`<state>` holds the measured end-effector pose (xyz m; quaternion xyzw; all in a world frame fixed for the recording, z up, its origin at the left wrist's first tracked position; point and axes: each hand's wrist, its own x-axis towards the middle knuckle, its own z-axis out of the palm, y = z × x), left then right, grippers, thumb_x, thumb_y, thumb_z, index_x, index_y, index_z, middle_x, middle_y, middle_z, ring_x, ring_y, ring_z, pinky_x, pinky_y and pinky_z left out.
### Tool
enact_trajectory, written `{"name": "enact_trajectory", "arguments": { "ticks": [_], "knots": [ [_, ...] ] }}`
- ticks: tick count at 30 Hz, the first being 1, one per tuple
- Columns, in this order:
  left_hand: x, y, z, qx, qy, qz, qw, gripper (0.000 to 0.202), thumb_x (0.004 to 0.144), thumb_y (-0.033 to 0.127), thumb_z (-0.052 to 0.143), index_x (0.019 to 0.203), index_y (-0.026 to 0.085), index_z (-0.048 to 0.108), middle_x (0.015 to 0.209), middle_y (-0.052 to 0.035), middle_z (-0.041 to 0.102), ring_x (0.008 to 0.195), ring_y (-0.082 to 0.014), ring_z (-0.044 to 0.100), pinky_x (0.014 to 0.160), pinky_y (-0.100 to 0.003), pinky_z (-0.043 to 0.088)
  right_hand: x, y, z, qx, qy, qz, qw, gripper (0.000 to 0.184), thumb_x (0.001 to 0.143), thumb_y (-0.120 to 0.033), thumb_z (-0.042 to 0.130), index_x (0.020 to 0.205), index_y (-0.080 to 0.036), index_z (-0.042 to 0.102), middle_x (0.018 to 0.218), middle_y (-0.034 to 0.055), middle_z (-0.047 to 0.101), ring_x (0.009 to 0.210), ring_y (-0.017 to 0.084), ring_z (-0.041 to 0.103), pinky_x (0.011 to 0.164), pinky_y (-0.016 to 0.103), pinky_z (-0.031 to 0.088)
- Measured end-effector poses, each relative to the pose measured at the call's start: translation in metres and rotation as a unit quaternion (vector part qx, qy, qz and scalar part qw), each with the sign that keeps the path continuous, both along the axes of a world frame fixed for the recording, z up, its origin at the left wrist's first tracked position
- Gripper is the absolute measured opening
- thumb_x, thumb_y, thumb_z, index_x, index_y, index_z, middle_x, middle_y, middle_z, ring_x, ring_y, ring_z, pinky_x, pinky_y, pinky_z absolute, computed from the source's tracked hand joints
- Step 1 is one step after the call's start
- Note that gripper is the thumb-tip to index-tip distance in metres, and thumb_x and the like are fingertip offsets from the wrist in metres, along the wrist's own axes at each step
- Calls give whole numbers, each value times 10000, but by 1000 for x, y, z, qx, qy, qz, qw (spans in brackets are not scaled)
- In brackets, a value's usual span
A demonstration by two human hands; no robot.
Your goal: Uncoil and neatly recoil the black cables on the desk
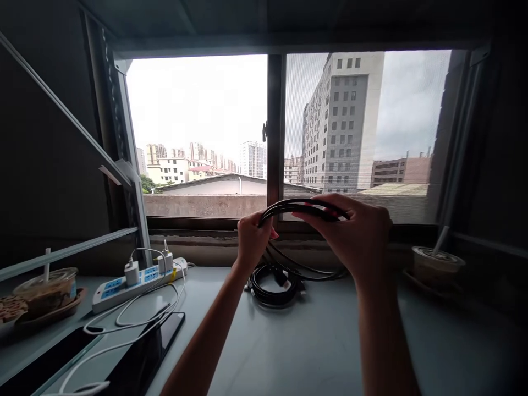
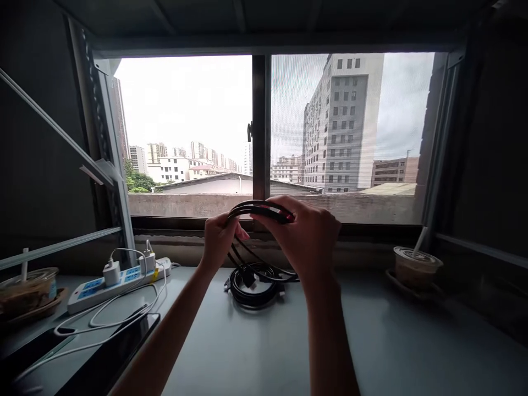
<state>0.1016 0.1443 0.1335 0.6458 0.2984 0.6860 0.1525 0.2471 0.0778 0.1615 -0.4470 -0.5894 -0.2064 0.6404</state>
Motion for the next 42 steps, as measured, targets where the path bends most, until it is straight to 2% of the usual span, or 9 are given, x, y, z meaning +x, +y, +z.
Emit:
{"name": "enact_trajectory", "arguments": {
  "ticks": [4,8,15,21,26,29,32,35,42],
  "knots": [
    [-6,-9,9,-123,-220,-95,963,407,656,264,598,401,208,286,288,107,240,239,-23,196,301,-193,127,-11,22,-4,-53,82,92,991,294,703,-510,648,745,-221,688,535,-16,612,527,136,579,537,241,398],
    [-6,-20,15,-158,-269,-155,937,452,598,206,636,389,200,235,294,114,209,254,-10,160,308,-183,111,-13,27,-3,-165,163,239,943,381,709,-500,629,548,-171,523,411,-43,475,351,78,448,400,202,349],
    [15,-5,-8,-180,-122,-207,954,403,701,299,549,363,194,357,297,56,341,282,-81,394,368,-218,303,9,-18,9,-247,223,413,848,446,599,-376,727,471,-188,343,362,-114,247,298,0,175,299,166,121],
    [33,-3,-28,-306,50,-318,896,429,827,421,418,625,124,652,701,-95,697,696,-188,647,681,-284,451,10,-27,15,-164,348,427,819,481,611,-291,692,427,-185,260,318,-112,211,261,-5,130,285,173,88],
    [39,-13,-23,-326,-126,-491,798,460,882,470,416,542,170,491,657,-52,668,799,-178,660,824,-290,446,10,-18,12,-108,335,396,848,430,608,-240,710,413,-181,332,322,-101,264,263,7,191,271,173,96],
    [38,-18,-16,-328,-231,-469,787,546,909,456,381,441,196,271,343,37,321,492,-105,557,598,-202,443,5,-10,10,-101,319,404,852,423,639,-267,692,404,-188,349,317,-94,284,251,22,231,260,177,148],
    [33,-14,-14,-338,-262,-433,794,558,931,393,349,425,200,216,317,58,129,332,-72,358,421,-178,333,-2,2,8,-128,309,441,833,454,661,-290,657,380,-201,311,295,-91,258,238,38,239,255,192,185],
    [30,-3,-20,-386,-215,-433,786,514,912,281,375,422,201,244,319,62,154,346,-73,378,450,-173,363,-8,12,5,-138,313,414,844,442,650,-281,641,377,-208,302,292,-90,258,234,45,242,256,202,183],
    [40,5,-41,-409,4,-417,812,309,829,317,454,669,114,624,589,-54,636,540,-154,615,637,-290,476,-5,-5,5,-80,157,192,965,332,680,-289,623,420,-184,445,350,-61,376,286,51,307,295,206,215]
  ]
}}
